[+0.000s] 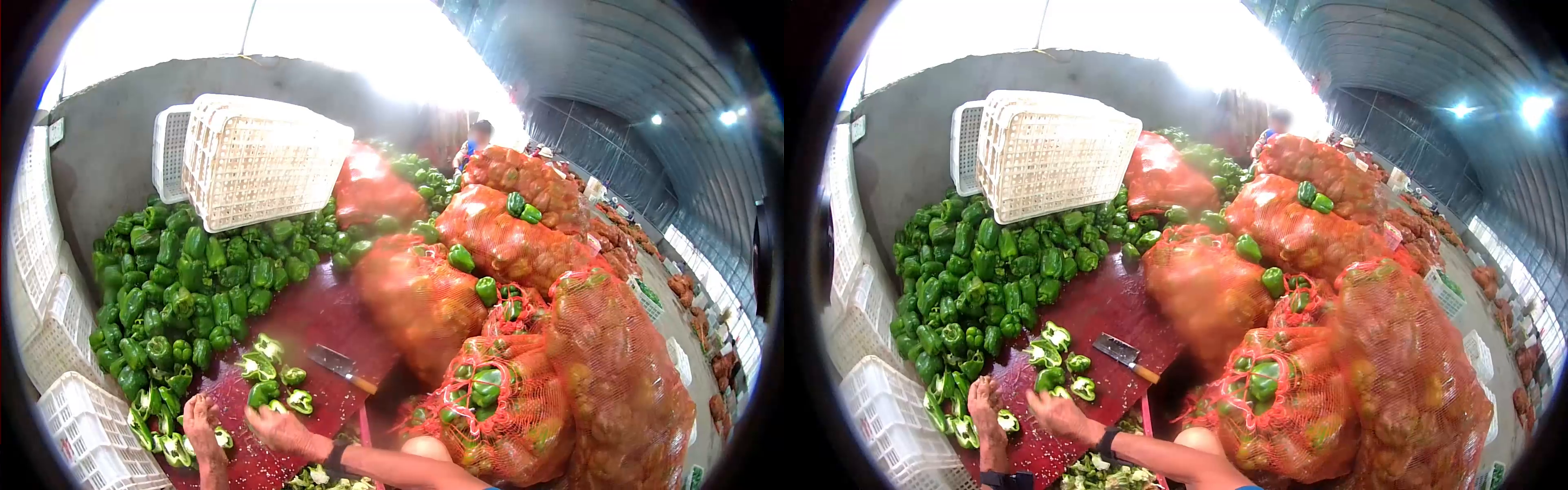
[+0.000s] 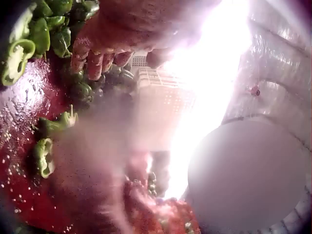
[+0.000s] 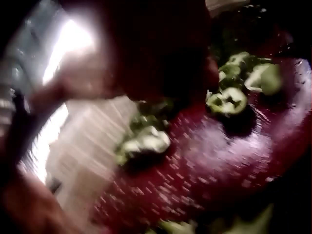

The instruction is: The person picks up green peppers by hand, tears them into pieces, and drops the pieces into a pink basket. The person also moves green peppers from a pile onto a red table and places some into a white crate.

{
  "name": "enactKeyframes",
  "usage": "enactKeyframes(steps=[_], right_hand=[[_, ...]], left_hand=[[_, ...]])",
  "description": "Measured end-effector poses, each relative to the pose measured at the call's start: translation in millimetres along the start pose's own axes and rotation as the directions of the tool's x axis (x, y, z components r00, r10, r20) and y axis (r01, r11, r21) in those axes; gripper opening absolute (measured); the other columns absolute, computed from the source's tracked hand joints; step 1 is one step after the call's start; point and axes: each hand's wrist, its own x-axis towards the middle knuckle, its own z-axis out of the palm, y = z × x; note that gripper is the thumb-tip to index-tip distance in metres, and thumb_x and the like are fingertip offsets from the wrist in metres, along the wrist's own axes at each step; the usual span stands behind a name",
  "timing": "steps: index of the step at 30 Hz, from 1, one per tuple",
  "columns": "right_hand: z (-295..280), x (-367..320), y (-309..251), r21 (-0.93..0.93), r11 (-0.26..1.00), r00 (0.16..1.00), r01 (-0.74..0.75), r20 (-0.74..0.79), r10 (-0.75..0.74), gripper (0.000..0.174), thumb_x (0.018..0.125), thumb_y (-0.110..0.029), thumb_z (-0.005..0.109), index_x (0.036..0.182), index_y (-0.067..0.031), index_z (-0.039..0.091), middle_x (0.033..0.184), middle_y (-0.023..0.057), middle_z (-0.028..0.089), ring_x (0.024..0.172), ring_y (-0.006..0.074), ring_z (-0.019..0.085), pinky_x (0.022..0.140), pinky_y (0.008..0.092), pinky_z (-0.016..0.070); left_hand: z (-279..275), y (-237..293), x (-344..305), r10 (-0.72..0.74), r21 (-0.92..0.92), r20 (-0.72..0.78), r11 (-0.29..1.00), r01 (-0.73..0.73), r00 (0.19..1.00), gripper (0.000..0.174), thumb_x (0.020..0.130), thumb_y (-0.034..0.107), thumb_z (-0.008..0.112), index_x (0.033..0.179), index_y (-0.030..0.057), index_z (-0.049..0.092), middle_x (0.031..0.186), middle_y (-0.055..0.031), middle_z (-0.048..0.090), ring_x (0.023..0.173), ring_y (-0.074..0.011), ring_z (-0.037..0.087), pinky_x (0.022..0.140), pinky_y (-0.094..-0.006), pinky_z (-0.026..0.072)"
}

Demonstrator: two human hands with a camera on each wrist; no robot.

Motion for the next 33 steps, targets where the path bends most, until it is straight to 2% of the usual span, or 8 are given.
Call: enactKeyframes(steps=[2, 9, 10, 11, 13, 15, 22, 33], right_hand=[[130.0, -46.4, 66.0, -0.006, 0.994, 0.952, 0.107, 0.289, -0.101, 0.028, 0.09, -0.012, 0.054, 0.113, 0.0043, 0.053, 0.08, 0.0208, 0.059, 0.071, 0.0373, 0.066, 0.056, 0.0468, 0.0549], [11.9, 8.9, 6.1, 0.124, 0.989, 0.997, -0.079, -0.017, 0.082, 0.026, 0.086, -0.016, 0.06, 0.109, -0.0034, 0.055, 0.081, 0.0161, 0.059, 0.071, 0.0273, 0.064, 0.06, 0.0402, 0.0529], [-8.0, 19.0, 2.7, -0.146, 0.956, 0.944, 0.253, -0.179, -0.277, 0.03, 0.089, -0.019, 0.063, 0.11, 0.0004, 0.055, 0.084, 0.0214, 0.059, 0.076, 0.0323, 0.065, 0.066, 0.0431, 0.0545], [-35.5, 28.4, -22.1, 0.372, 0.917, 0.977, -0.145, -0.093, 0.193, 0.036, 0.091, -0.022, 0.065, 0.114, 0.004, 0.055, 0.091, 0.0259, 0.062, 0.083, 0.0372, 0.066, 0.071, 0.0454, 0.055], [-39.8, 41.1, -21.4, 0.003, 0.947, 0.922, 0.32, -0.229, -0.311, 0.033, 0.097, -0.02, 0.062, 0.12, 0.0033, 0.057, 0.098, 0.0247, 0.066, 0.087, 0.0367, 0.069, 0.072, 0.0437, 0.0572], [-71.1, 52.9, -43.9, 0.738, 0.662, 0.991, -0.131, 0.074, 0.113, 0.029, 0.1, -0.017, 0.058, 0.122, 0.0003, 0.061, 0.093, 0.017, 0.071, 0.075, 0.0271, 0.071, 0.067, 0.036, 0.0594], [-5.9, 43.1, 70.9, -0.087, 0.973, 0.974, -0.212, 0.06, 0.217, 0.02, 0.093, -0.017, 0.055, 0.092, -0.0037, 0.069, 0.08, 0.0154, 0.069, 0.071, 0.0291, 0.068, 0.062, 0.0443, 0.0535], [42.0, 19.0, 55.2, -0.365, 0.877, 0.843, -0.311, 0.319, 0.432, 0.038, 0.091, -0.051, 0.064, 0.086, -0.0145, 0.075, 0.071, 0.0076, 0.07, 0.062, 0.0236, 0.066, 0.061, 0.0394, 0.0544]], left_hand=[[-0.9, 3.7, -1.2, -0.155, -0.034, -0.009, 0.987, 0.155, 0.988, 0.024, 0.1, 0.024, 0.057, 0.119, 0.0082, 0.058, 0.095, -0.0022, 0.064, 0.077, -0.013, 0.063, 0.062, -0.0261, 0.0477], [3.6, -11.5, -15.6, -0.326, 0.002, 0.08, 0.945, 0.327, 0.942, 0.024, 0.099, 0.031, 0.059, 0.107, 0.0083, 0.058, 0.092, -0.0035, 0.06, 0.069, -0.0154, 0.059, 0.052, -0.0298, 0.0546], [6.4, -15.4, -16.2, -0.262, -0.079, 0.089, 0.96, 0.269, 0.961, 0.029, 0.1, 0.035, 0.058, 0.106, 0.0077, 0.057, 0.093, -0.0048, 0.06, 0.071, -0.0181, 0.06, 0.052, -0.032, 0.0558], [10.6, -3.9, -22.8, -0.339, -0.109, 0.097, 0.931, 0.348, 0.936, 0.037, 0.099, 0.041, 0.059, 0.111, 0.0066, 0.058, 0.094, -0.0054, 0.059, 0.072, -0.0204, 0.061, 0.056, -0.0366, 0.0576], [15.9, -1.9, -23.2, -0.482, -0.303, 0.07, 0.824, 0.479, 0.873, 0.045, 0.098, 0.048, 0.06, 0.114, 0.0062, 0.061, 0.103, -0.0082, 0.064, 0.079, -0.0229, 0.066, 0.063, -0.0403, 0.0588], [17.9, 18.9, -28.2, -0.461, -0.44, 0.216, 0.741, 0.508, 0.86, 0.036, 0.098, 0.045, 0.061, 0.099, 0.0093, 0.061, 0.088, -0.0081, 0.067, 0.067, -0.0204, 0.063, 0.053, -0.0343, 0.0545], [-2.2, 40.5, -20.3, -0.264, -0.543, 0.139, 0.785, 0.296, 0.955, 0.014, 0.093, 0.02, 0.068, 0.093, 0.0096, 0.059, 0.077, -0.0082, 0.064, 0.059, -0.0194, 0.061, 0.046, -0.0293, 0.0488], [-17.0, 38.6, -17.0, -0.236, -0.169, 0.139, 0.951, 0.258, 0.962, 0.019, 0.086, -0.001, 0.063, 0.103, 0.0029, 0.057, 0.078, -0.0115, 0.066, 0.059, -0.0206, 0.065, 0.048, -0.0323, 0.0539]])
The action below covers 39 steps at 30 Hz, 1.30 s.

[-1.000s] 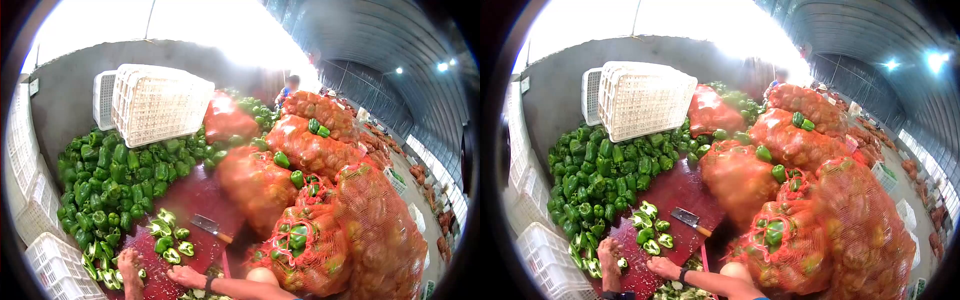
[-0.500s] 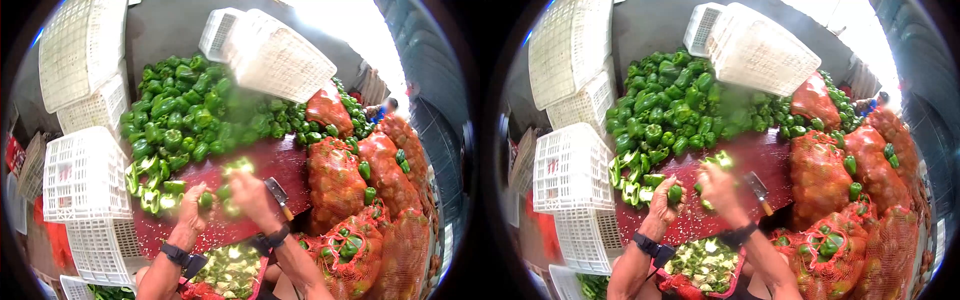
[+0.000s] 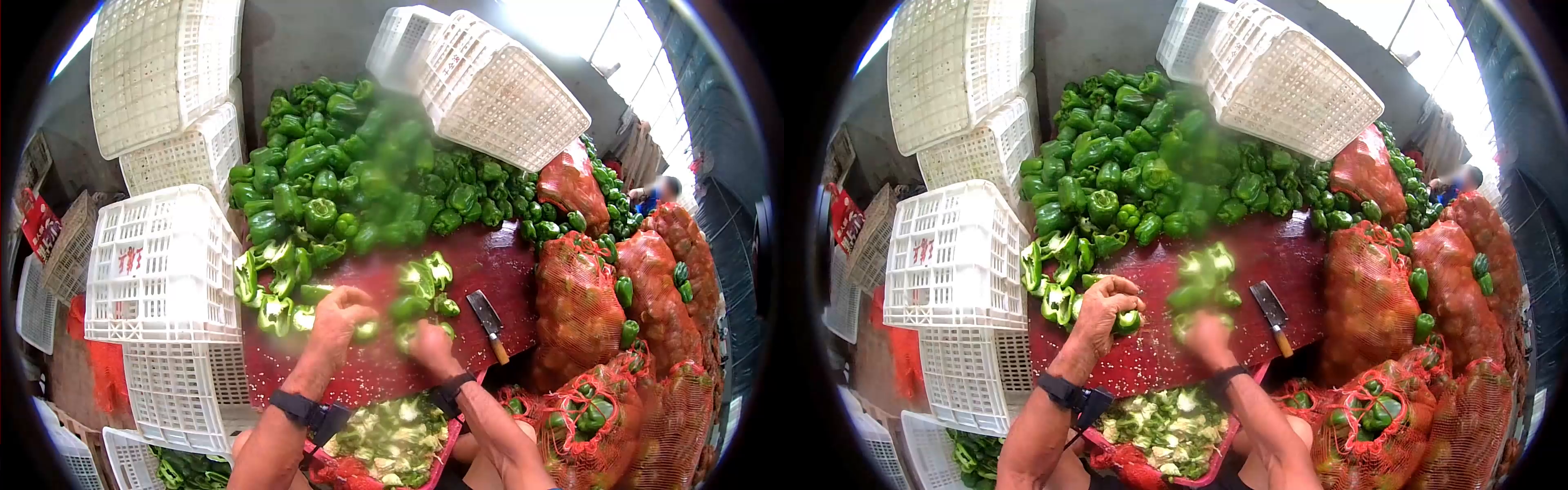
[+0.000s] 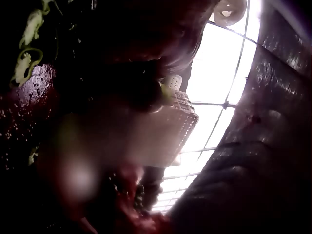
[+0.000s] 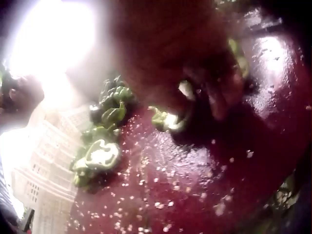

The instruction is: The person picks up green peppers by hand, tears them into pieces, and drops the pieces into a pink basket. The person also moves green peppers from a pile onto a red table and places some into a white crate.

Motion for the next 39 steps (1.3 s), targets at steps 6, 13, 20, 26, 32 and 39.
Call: enactKeyframes(steps=[6, 13, 20, 26, 32, 39], right_hand=[[-63.7, -11.6, -21.7, 0.415, 0.908, 0.998, 0.051, 0.017, -0.064, 0.018, 0.09, -0.029, 0.068, 0.096, -0.0123, 0.074, 0.092, 0.012, 0.075, 0.077, 0.0263, 0.073, 0.074, 0.0387, 0.0586], [-114.4, -32.6, -33.0, 0.327, 0.691, 0.744, 0.645, -0.474, -0.471, 0.022, 0.079, -0.007, 0.069, 0.101, -0.0087, 0.07, 0.092, 0.0104, 0.069, 0.086, 0.0271, 0.068, 0.077, 0.039, 0.0561], [-83.3, -36.8, -38.1, 0.393, 0.712, 0.728, 0.582, -0.642, -0.24, 0.027, 0.081, -0.013, 0.071, 0.104, -0.0002, 0.064, 0.094, 0.0175, 0.067, 0.091, 0.0343, 0.065, 0.081, 0.0439, 0.0536], [-53.4, -25.5, -37.8, 0.871, 0.48, 0.982, 0.1, -0.164, 0.092, 0.028, 0.09, -0.024, 0.06, 0.093, 0.0037, 0.06, 0.069, 0.0179, 0.059, 0.06, 0.0271, 0.057, 0.06, 0.0452, 0.0471], [-15.4, -1.3, -13.8, 0.899, 0.334, 0.958, 0.284, -0.281, -0.059, 0.023, 0.086, -0.018, 0.057, 0.094, 0.0043, 0.058, 0.072, 0.0141, 0.06, 0.066, 0.0218, 0.058, 0.058, 0.0401, 0.0466], [-161.5, -99.2, -26.1, 0.99, 0.115, 0.992, 0.076, -0.064, -0.106, 0.018, 0.084, -0.007, 0.054, 0.1, -0.0001, 0.06, 0.079, 0.0085, 0.065, 0.069, 0.0178, 0.062, 0.057, 0.0365, 0.0504]], left_hand=[[-4.2, -5.9, 0.1, -0.041, 0.194, 0.036, 0.98, 0.034, 0.999, 0.013, 0.09, 0.009, 0.069, 0.096, 0.0003, 0.062, 0.082, -0.0069, 0.065, 0.064, -0.0135, 0.063, 0.057, -0.0267, 0.0527], [-6.8, -25.7, 10.4, -0.171, 0.414, 0.186, 0.907, 0.08, 0.968, 0.042, 0.102, 0.045, 0.056, 0.11, 0.0058, 0.068, 0.087, -0.0002, 0.064, 0.073, -0.0097, 0.058, 0.061, -0.0271, 0.0491], [-2.4, -32.9, 6.7, -0.355, 0.334, 0.267, 0.906, 0.26, 0.896, 0.051, 0.105, 0.043, 0.044, 0.133, 0.0026, 0.059, 0.12, -0.0082, 0.065, 0.095, -0.02, 0.064, 0.073, -0.034, 0.0555], [31.4, -45.0, 0.7, 0.203, 0.43, 0.226, 0.857, -0.284, 0.953, 0.027, 0.097, 0.026, 0.057, 0.107, 0.0025, 0.066, 0.088, -0.0025, 0.066, 0.075, -0.014, 0.059, 0.068, -0.0299, 0.0491], [26.4, -60.6, 14.6, 0.204, 0.581, 0.35, 0.718, -0.383, 0.914, 0.036, 0.104, 0.032, 0.052, 0.121, 0.0045, 0.067, 0.092, -0.0108, 0.066, 0.081, -0.0204, 0.059, 0.071, -0.0332, 0.0483], [39.6, -54.1, 8.0, 0.279, 0.68, 0.324, 0.595, -0.427, 0.904, 0.045, 0.094, 0.043, 0.067, 0.116, 0.0029, 0.067, 0.102, -0.0151, 0.07, 0.089, -0.0269, 0.065, 0.077, -0.0383, 0.0517]])
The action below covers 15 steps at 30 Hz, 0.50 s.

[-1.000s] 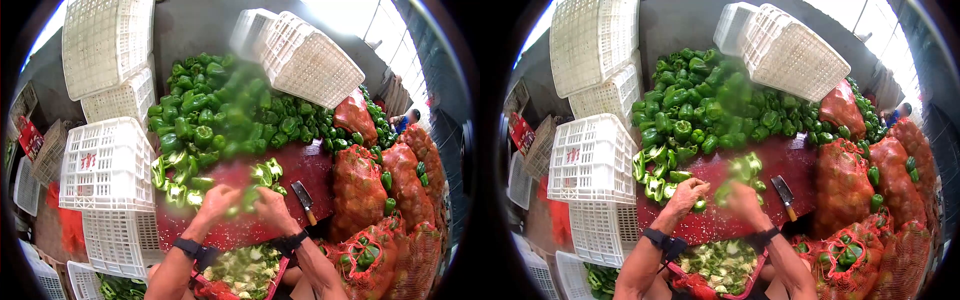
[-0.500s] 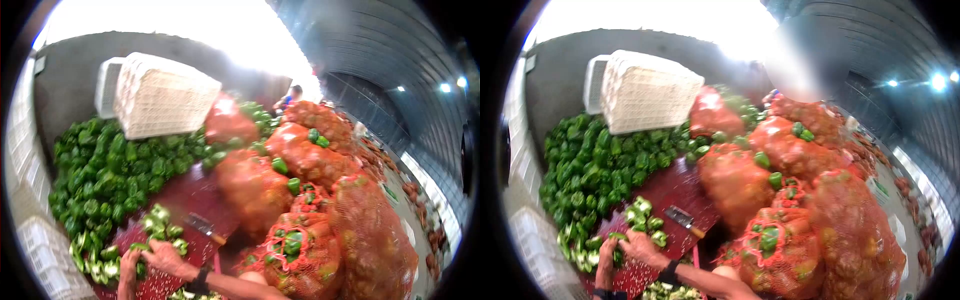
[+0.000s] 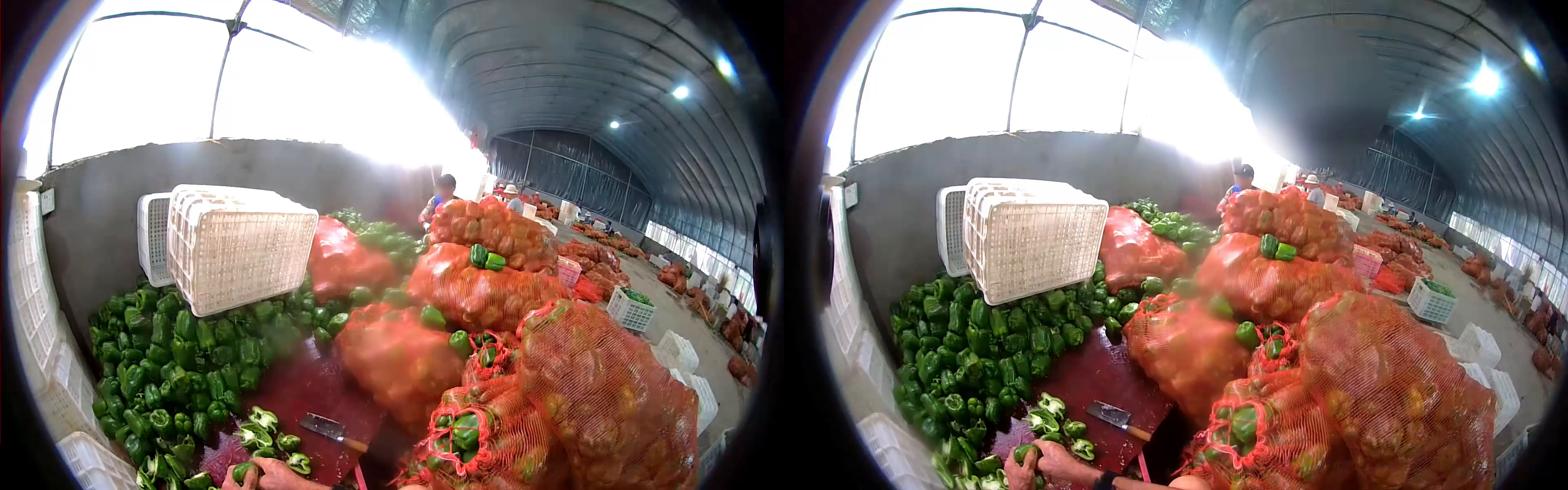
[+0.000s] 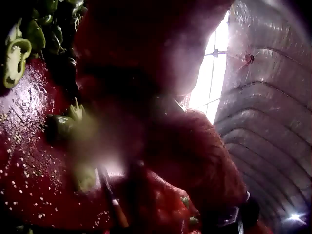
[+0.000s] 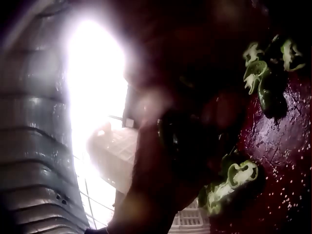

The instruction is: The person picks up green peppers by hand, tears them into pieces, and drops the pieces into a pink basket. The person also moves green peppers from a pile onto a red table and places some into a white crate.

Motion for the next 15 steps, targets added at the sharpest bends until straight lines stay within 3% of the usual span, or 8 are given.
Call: enactKeyframes(steps=[2, 3, 6, 7, 8, 11, 14, 15], right_hand=[[12.7, 15.9, 27.9, -0.149, 0.961, 0.971, 0.232, -0.022, -0.238, 0.012, 0.091, -0.012, 0.058, 0.087, -0.0039, 0.066, 0.077, 0.0034, 0.067, 0.071, 0.0136, 0.06, 0.058, 0.0344, 0.0479], [10.8, 11.2, 31.0, -0.001, 0.994, 0.994, 0.106, 0.004, -0.106, 0.009, 0.092, -0.011, 0.06, 0.095, -0.0056, 0.066, 0.08, 0.0059, 0.067, 0.073, 0.015, 0.06, 0.061, 0.0347, 0.049], [5.2, 12.7, 30.9, 0.054, 0.959, 0.95, 0.279, 0.127, -0.283, 0.011, 0.093, -0.014, 0.063, 0.1, -0.0062, 0.068, 0.082, 0.0067, 0.069, 0.074, 0.0152, 0.061, 0.062, 0.0338, 0.0503], [0.8, 28.2, 59.3, -0.089, 0.917, 0.917, 0.39, 0.134, -0.377, 0.023, 0.084, -0.004, 0.054, 0.105, -0.0023, 0.063, 0.085, 0.0105, 0.066, 0.076, 0.0206, 0.061, 0.066, 0.0363, 0.0516], [-5.7, 45.9, 91.9, -0.217, 0.848, 0.875, 0.484, 0.157, -0.459, 0.037, 0.075, 0.006, 0.045, 0.11, 0.0017, 0.059, 0.087, 0.0144, 0.063, 0.078, 0.026, 0.062, 0.07, 0.0387, 0.053], [-31.8, 49.8, 109.2, -0.646, 0.662, 0.916, 0.381, 0.363, -0.172, 0.017, 0.075, -0.006, 0.055, 0.088, 0.0025, 0.062, 0.075, 0.0186, 0.059, 0.069, 0.0307, 0.058, 0.064, 0.0439, 0.0502], [-50.5, 37.4, 82.3, -0.825, 0.517, 0.755, 0.228, 0.485, 0.442, 0.032, 0.078, -0.026, 0.064, 0.072, 0.0056, 0.062, 0.073, 0.023, 0.063, 0.064, 0.0375, 0.06, 0.059, 0.0485, 0.0495], [-62.5, 39.4, 101.8, -0.846, 0.438, 0.855, 0.303, 0.445, 0.266, 0.029, 0.078, -0.029, 0.066, 0.076, 0.0002, 0.068, 0.073, 0.0213, 0.066, 0.064, 0.037, 0.063, 0.06, 0.0473, 0.0511]], left_hand=[[2.2, -4.4, -3.7, 0.006, -0.045, -0.06, 0.999, -0.009, 0.998, 0.044, 0.093, 0.041, 0.069, 0.116, 0.0034, 0.067, 0.102, -0.0151, 0.07, 0.091, -0.0273, 0.065, 0.077, -0.0381, 0.0519], [-0.8, -26.6, 5.3, -0.017, -0.108, 0.006, 0.994, 0.017, 1.0, 0.042, 0.092, 0.038, 0.071, 0.116, 0.0043, 0.067, 0.104, -0.016, 0.071, 0.09, -0.0294, 0.065, 0.078, -0.0384, 0.0524], [-3.5, -55.1, 4.6, 0.469, 0.173, -0.008, 0.87, -0.461, 0.883, 0.036, 0.092, 0.033, 0.071, 0.116, 0.0056, 0.068, 0.1, -0.015, 0.07, 0.089, -0.0287, 0.066, 0.078, -0.039, 0.0529], [-10.4, -52.9, 3.5, 0.331, 0.285, 0.011, 0.904, -0.32, 0.944, 0.033, 0.095, 0.033, 0.067, 0.113, 0.0056, 0.068, 0.095, -0.0115, 0.069, 0.088, -0.0246, 0.066, 0.073, -0.0385, 0.0531], [-4.8, -68.9, 20.1, -0.041, -0.479, -0.091, 0.878, -0.008, 0.995, 0.015, 0.091, 0.013, 0.063, 0.101, 0.0019, 0.065, 0.088, -0.0041, 0.067, 0.076, -0.015, 0.058, 0.066, -0.0304, 0.0472], [-31.0, 28.1, -3.5, -0.319, -0.544, -0.245, 0.827, 0.143, 0.915, 0.021, 0.094, 0.019, 0.064, 0.108, 0.0035, 0.067, 0.092, -0.0038, 0.067, 0.079, -0.0186, 0.062, 0.071, -0.0355, 0.0506], [-50.8, -6.7, 2.1, -0.52, -0.797, -0.056, 0.538, 0.276, 0.852, 0.023, 0.096, 0.025, 0.064, 0.112, 0.0091, 0.057, 0.085, -0.0114, 0.067, 0.055, -0.0223, 0.063, 0.043, -0.0337, 0.0506], [-52.8, -1.2, 2.2, -0.44, -0.797, -0.054, 0.56, 0.226, 0.897, 0.02, 0.097, 0.024, 0.061, 0.107, 0.0077, 0.058, 0.077, -0.0116, 0.065, 0.053, -0.0231, 0.063, 0.042, -0.0367, 0.05]])
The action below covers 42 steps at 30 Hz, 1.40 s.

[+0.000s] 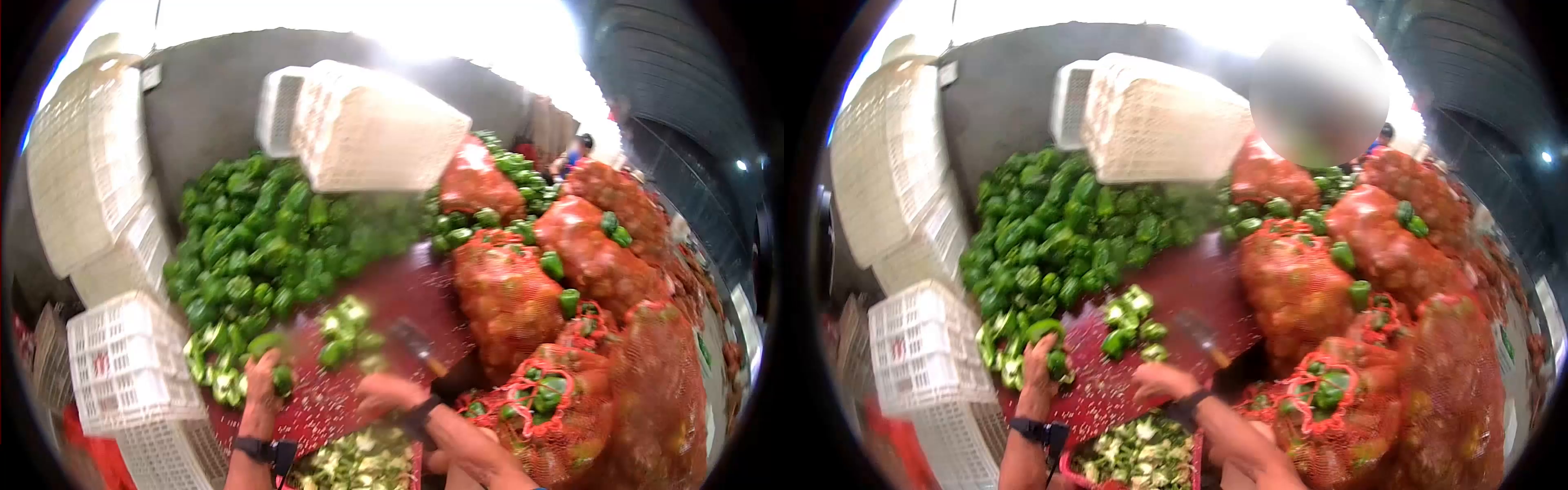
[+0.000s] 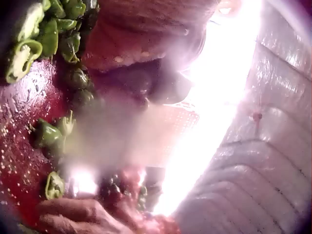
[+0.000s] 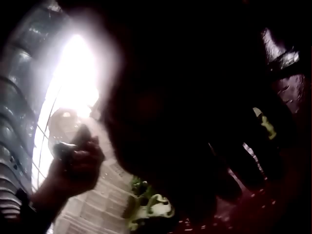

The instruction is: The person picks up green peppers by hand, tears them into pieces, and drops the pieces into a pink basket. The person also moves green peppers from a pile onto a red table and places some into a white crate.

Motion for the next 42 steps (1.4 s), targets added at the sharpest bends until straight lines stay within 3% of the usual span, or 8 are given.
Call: enactKeyframes(steps=[3, 5, 14, 21, 24, 25, 27, 42], right_hand=[[0.8, 13.3, 37.7, -0.09, 0.911, 0.828, -0.403, -0.46, 0.32, 0.025, 0.08, -0.033, 0.071, 0.088, -0.0108, 0.077, 0.078, 0.0153, 0.07, 0.066, 0.0351, 0.067, 0.064, 0.046, 0.0537], [-5.3, 7.1, 46.8, 0.079, 0.983, 0.69, -0.168, -0.703, 0.174, 0.024, 0.084, -0.03, 0.067, 0.099, -0.0128, 0.076, 0.079, 0.0141, 0.071, 0.068, 0.0354, 0.068, 0.065, 0.0454, 0.0548], [36.3, 36.3, 62.7, -0.187, 0.887, 0.84, -0.423, -0.448, 0.306, 0.016, 0.084, -0.019, 0.065, 0.099, -0.012, 0.068, 0.085, 0.016, 0.07, 0.08, 0.0346, 0.071, 0.067, 0.049, 0.0575], [64.3, 65.6, 65.6, 0.249, 0.843, 0.675, -0.478, -0.51, 0.533, 0.031, 0.085, -0.033, 0.067, 0.091, -0.0031, 0.063, 0.083, 0.0231, 0.069, 0.081, 0.0411, 0.07, 0.068, 0.0502, 0.0561], [57.0, 89.9, 75.6, 0.481, 0.865, 0.713, -0.143, -0.556, 0.428, 0.032, 0.082, -0.028, 0.063, 0.099, -0.0005, 0.064, 0.079, 0.0192, 0.068, 0.066, 0.0317, 0.067, 0.058, 0.0443, 0.0551], [-13.5, 37.1, -2.2, 0.85, 0.521, 0.833, -0.073, -0.235, 0.5, 0.029, 0.083, -0.024, 0.064, 0.1, -0.0014, 0.063, 0.074, 0.0113, 0.065, 0.055, 0.0195, 0.061, 0.044, 0.0355, 0.049], [-26.2, 28.3, -33.7, 0.949, 0.31, 0.882, 0.062, -0.198, 0.427, 0.028, 0.085, -0.022, 0.065, 0.104, -0.0022, 0.059, 0.07, 0.0055, 0.06, 0.049, 0.0116, 0.054, 0.036, 0.0271, 0.0401], [-10.8, 33.7, -49.0, 0.98, 0.198, 0.962, 0.012, -0.066, 0.267, 0.034, 0.094, -0.035, 0.061, 0.092, -0.0011, 0.056, 0.063, 0.0067, 0.059, 0.044, 0.0139, 0.058, 0.036, 0.0283, 0.0464]], left_hand=[[4.8, 7.9, -0.2, 0.015, -0.036, 0.109, 0.999, -0.011, 0.994, 0.017, 0.095, 0.014, 0.061, 0.107, 0.0023, 0.057, 0.084, -0.0149, 0.068, 0.057, -0.0247, 0.067, 0.039, -0.0363, 0.0519], [14.3, 13.8, -7.8, -0.017, -0.054, 0.094, 0.998, 0.022, 0.995, 0.02, 0.093, 0.009, 0.063, 0.11, 0.0019, 0.056, 0.087, -0.0156, 0.068, 0.058, -0.0255, 0.068, 0.039, -0.0354, 0.0528], [8.4, 0.0, -0.3, 0.107, 0.082, 0.214, 0.988, -0.127, 0.971, 0.042, 0.08, 0.002, 0.067, 0.119, 0.0044, 0.054, 0.088, -0.013, 0.066, 0.061, -0.0256, 0.07, 0.042, -0.0329, 0.0546], [14.4, 11.0, -16.6, -0.216, 0.081, 0.241, 0.976, 0.202, 0.946, 0.031, 0.092, 0.027, 0.068, 0.111, 0.0082, 0.052, 0.087, -0.0173, 0.068, 0.061, -0.0305, 0.071, 0.036, -0.0336, 0.0541], [5.6, 1.2, -13.2, -0.304, 0.234, 0.225, 0.939, 0.251, 0.926, 0.032, 0.094, 0.035, 0.068, 0.108, 0.0083, 0.057, 0.082, -0.0103, 0.068, 0.059, -0.0254, 0.068, 0.043, -0.0329, 0.0525], [1.8, -6.3, -9.2, -0.296, 0.269, 0.228, 0.935, 0.232, 0.928, 0.032, 0.094, 0.035, 0.068, 0.108, 0.0079, 0.057, 0.082, -0.01, 0.068, 0.059, -0.0247, 0.068, 0.044, -0.0326, 0.0526], [-5.6, -21.4, -1.9, -0.266, 0.318, 0.232, 0.93, 0.186, 0.935, 0.032, 0.094, 0.034, 0.069, 0.108, 0.0072, 0.058, 0.083, -0.0093, 0.068, 0.06, -0.0233, 0.067, 0.045, -0.0319, 0.0527], [-13.5, -45.0, 9.2, -0.134, 0.476, 0.216, 0.879, 0.015, 0.967, 0.031, 0.088, 0.024, 0.072, 0.109, 0.0019, 0.068, 0.089, -0.0046, 0.068, 0.076, -0.014, 0.063, 0.065, -0.029, 0.0514]])
